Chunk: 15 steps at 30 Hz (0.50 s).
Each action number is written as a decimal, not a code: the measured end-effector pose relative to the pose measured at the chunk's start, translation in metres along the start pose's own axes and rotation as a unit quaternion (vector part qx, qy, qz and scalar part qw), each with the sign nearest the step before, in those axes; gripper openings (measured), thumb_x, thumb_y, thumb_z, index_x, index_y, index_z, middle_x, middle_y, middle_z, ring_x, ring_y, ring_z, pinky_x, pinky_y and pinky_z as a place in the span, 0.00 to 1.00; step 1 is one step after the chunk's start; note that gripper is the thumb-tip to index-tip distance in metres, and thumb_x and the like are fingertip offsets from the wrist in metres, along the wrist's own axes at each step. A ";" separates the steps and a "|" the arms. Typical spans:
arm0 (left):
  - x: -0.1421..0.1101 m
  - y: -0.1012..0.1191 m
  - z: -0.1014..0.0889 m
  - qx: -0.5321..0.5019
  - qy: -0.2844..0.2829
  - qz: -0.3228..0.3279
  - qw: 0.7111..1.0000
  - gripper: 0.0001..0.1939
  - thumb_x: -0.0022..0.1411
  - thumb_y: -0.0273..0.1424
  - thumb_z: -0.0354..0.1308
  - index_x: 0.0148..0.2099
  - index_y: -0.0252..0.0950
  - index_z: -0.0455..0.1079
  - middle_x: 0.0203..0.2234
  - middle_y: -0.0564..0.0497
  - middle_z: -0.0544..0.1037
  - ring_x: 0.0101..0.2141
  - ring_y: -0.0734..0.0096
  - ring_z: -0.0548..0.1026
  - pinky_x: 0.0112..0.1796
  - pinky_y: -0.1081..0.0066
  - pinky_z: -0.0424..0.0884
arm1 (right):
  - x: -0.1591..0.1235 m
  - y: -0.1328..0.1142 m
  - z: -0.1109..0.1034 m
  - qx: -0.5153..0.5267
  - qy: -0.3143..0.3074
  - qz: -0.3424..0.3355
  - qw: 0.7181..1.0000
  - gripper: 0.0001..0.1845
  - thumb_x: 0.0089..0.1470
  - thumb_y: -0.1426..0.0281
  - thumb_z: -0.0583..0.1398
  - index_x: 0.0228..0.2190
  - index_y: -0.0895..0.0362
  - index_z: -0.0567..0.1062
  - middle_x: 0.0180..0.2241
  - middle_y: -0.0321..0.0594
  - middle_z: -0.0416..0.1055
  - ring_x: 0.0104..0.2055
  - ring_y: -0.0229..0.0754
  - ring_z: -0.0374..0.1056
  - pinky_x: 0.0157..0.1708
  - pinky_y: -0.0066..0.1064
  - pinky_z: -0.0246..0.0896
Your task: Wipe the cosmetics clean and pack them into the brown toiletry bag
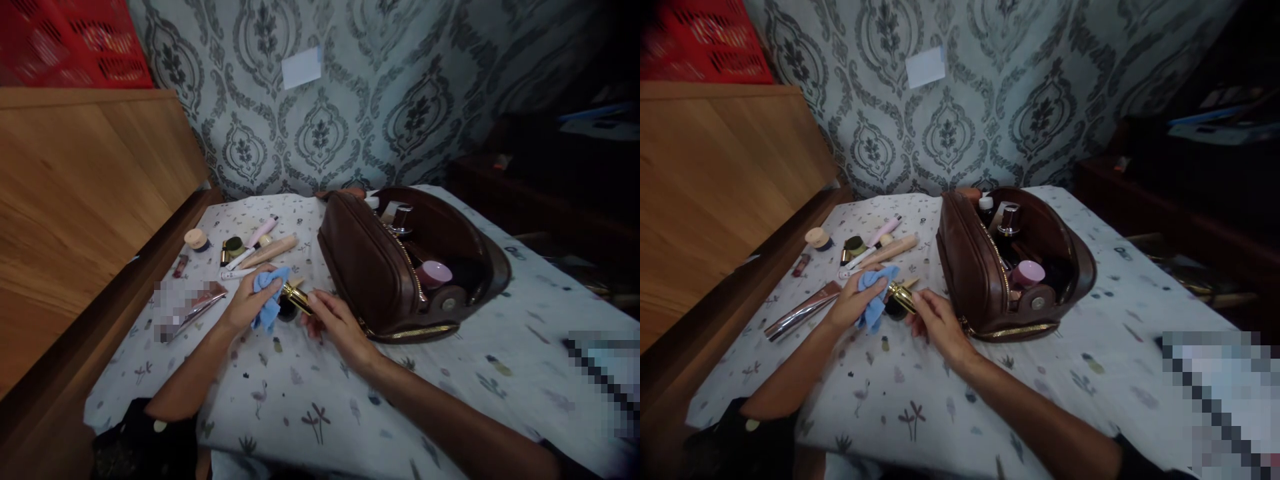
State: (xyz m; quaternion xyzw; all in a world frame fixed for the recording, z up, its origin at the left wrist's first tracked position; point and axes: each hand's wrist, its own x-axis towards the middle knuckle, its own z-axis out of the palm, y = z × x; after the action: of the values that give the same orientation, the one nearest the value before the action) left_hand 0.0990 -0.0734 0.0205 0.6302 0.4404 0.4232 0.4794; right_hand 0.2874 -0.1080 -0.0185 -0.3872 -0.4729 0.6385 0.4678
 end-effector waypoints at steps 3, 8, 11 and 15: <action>0.000 0.000 0.000 -0.023 -0.012 0.002 1.000 0.18 0.62 0.46 0.63 0.43 0.35 0.72 0.24 0.55 0.74 0.25 0.75 0.71 0.28 0.76 0.69 | 0.001 0.000 0.001 0.056 -0.011 0.035 0.998 0.30 0.47 0.40 0.63 0.26 0.55 0.70 0.21 0.33 0.70 0.18 0.34 0.59 0.18 0.27 0.50; 0.001 -0.005 0.001 -0.081 0.006 0.001 0.997 0.19 0.59 0.47 0.64 0.38 0.35 0.71 0.22 0.55 0.74 0.23 0.74 0.72 0.27 0.75 0.69 | 0.001 -0.002 0.001 0.172 -0.070 0.133 0.974 0.28 0.45 0.44 0.66 0.27 0.57 0.71 0.17 0.31 0.64 0.16 0.31 0.53 0.16 0.26 0.40; 0.000 -0.003 0.005 -0.112 0.003 0.002 0.994 0.21 0.57 0.48 0.66 0.35 0.34 0.71 0.20 0.55 0.73 0.23 0.75 0.72 0.27 0.76 0.69 | 0.000 -0.005 -0.001 0.227 -0.131 0.205 0.943 0.25 0.48 0.47 0.66 0.27 0.58 0.74 0.16 0.28 0.58 0.15 0.28 0.45 0.16 0.24 0.34; -0.002 0.002 0.009 -0.109 0.000 -0.007 0.994 0.25 0.53 0.50 0.68 0.41 0.34 0.74 0.20 0.56 0.73 0.22 0.75 0.71 0.25 0.76 0.67 | -0.001 -0.006 -0.001 0.245 -0.149 0.228 0.930 0.23 0.51 0.49 0.65 0.28 0.57 0.75 0.17 0.28 0.58 0.16 0.29 0.45 0.16 0.23 0.36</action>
State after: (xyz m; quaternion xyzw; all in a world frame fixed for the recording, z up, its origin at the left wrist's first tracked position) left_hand 0.1073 -0.0777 0.0202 0.5713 0.3963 0.4647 0.5483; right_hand 0.2898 -0.1079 -0.0128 -0.2583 -0.2653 0.8743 0.3138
